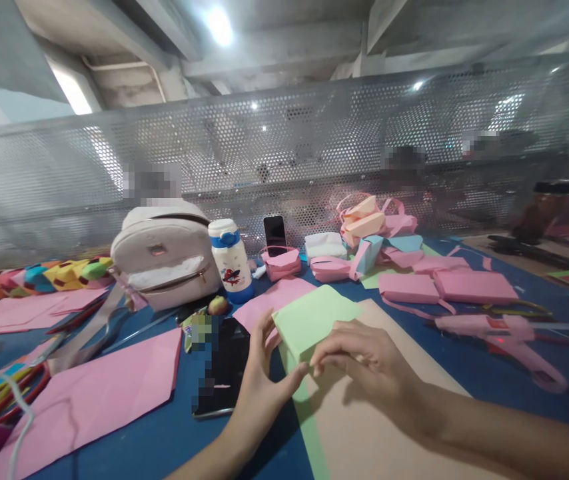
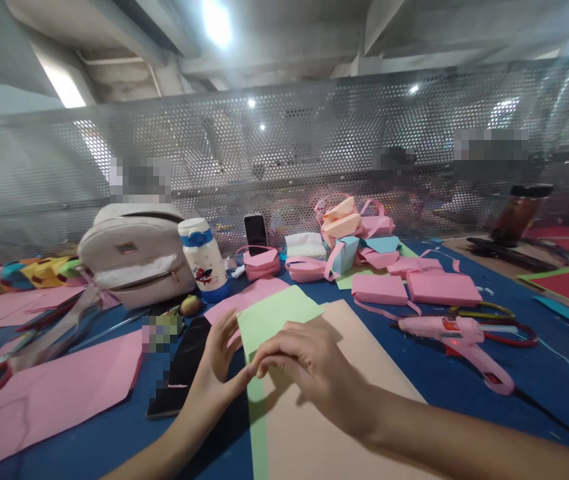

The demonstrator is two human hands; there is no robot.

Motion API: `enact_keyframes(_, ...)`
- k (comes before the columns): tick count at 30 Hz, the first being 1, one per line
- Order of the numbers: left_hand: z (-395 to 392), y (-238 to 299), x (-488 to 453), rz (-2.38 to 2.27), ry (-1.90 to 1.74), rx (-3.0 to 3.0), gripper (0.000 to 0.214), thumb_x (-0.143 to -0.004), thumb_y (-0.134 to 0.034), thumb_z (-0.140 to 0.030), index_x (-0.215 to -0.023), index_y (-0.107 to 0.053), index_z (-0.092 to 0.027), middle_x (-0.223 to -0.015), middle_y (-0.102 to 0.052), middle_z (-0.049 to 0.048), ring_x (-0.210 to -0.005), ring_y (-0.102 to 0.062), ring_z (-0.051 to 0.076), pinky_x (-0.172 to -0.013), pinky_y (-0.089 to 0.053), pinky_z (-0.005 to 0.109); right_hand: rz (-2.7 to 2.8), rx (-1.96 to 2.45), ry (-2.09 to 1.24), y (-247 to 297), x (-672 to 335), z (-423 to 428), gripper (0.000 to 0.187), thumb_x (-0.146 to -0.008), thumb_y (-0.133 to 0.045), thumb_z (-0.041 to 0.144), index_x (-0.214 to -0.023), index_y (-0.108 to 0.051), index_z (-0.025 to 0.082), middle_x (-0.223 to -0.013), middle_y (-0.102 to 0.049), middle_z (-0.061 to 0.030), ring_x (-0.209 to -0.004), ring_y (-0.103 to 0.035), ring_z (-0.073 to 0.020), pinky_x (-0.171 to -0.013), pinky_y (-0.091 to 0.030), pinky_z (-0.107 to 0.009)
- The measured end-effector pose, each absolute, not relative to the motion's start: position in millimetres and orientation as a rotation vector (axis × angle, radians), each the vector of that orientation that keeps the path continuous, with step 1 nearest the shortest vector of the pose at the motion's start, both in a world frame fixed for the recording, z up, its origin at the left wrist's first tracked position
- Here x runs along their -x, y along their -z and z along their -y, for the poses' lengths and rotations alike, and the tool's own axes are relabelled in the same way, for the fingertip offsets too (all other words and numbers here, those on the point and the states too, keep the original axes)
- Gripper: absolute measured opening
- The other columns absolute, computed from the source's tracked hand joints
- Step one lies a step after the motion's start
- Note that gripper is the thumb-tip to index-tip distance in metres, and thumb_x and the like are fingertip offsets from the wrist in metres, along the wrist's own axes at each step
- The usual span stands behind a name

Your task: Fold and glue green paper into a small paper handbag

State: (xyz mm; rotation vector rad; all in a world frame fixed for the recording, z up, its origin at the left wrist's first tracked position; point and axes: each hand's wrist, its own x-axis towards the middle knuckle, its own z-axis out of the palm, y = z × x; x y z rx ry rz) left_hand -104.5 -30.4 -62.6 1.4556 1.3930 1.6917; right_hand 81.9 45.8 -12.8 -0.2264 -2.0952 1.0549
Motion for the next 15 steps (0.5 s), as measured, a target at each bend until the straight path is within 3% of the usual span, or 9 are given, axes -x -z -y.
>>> enact_keyframes(4,31,64,105,-1.383,-1.689,-1.454,0.077,-0.080,-0.076,-0.039,-0.143,-0.032,-0.029,-0.153,-0.040,0.0116,-0.143,-0.039,0.033,-0.118,-0.033,0.051,1.943,0.376,-1.652,23,-77,-37,0.030,-0.096,-0.060,0.045,-0.093,-0.072,0.018,-0.084,-0.068,-0.0048,-0.075,-0.064,-0.0166,-0.045,-0.049,-0.020)
enact_keyframes(6,32,64,106,-1.379,-1.693,-1.443,0.077,-0.080,-0.076,-0.038,-0.143,-0.033,-0.028,-0.154,-0.039,0.0115,-0.144,-0.038,0.033,-0.119,-0.032,0.051,1.869,0.421,-1.812,25,-75,-33,0.032,-0.094,-0.062,0.049,-0.091,-0.068,0.017,-0.078,-0.065,-0.0029,-0.067,-0.060,-0.0143,-0.042,-0.045,-0.018)
enact_keyframes(12,35,61,105,-1.384,-1.677,-1.418,0.080,-0.079,-0.077,-0.035,-0.144,-0.032,-0.028,-0.154,-0.039,0.0109,-0.142,-0.040,0.032,-0.119,-0.032,0.050,1.856,0.327,-1.764,15,-71,-24,0.044,-0.098,-0.052,0.055,-0.074,-0.047,0.019,-0.062,-0.042,0.0061,-0.051,-0.032,-0.0074,-0.047,-0.026,-0.020)
enact_keyframes(15,36,61,105,-1.393,-1.672,-1.405,0.079,-0.078,-0.077,-0.036,-0.144,-0.033,-0.027,-0.153,-0.040,0.0113,-0.141,-0.042,0.032,-0.118,-0.033,0.049,1.875,0.262,-1.807,13,-69,-20,0.048,-0.098,-0.050,0.059,-0.071,-0.042,0.020,-0.059,-0.035,0.0073,-0.050,-0.026,-0.0078,-0.047,-0.020,-0.022)
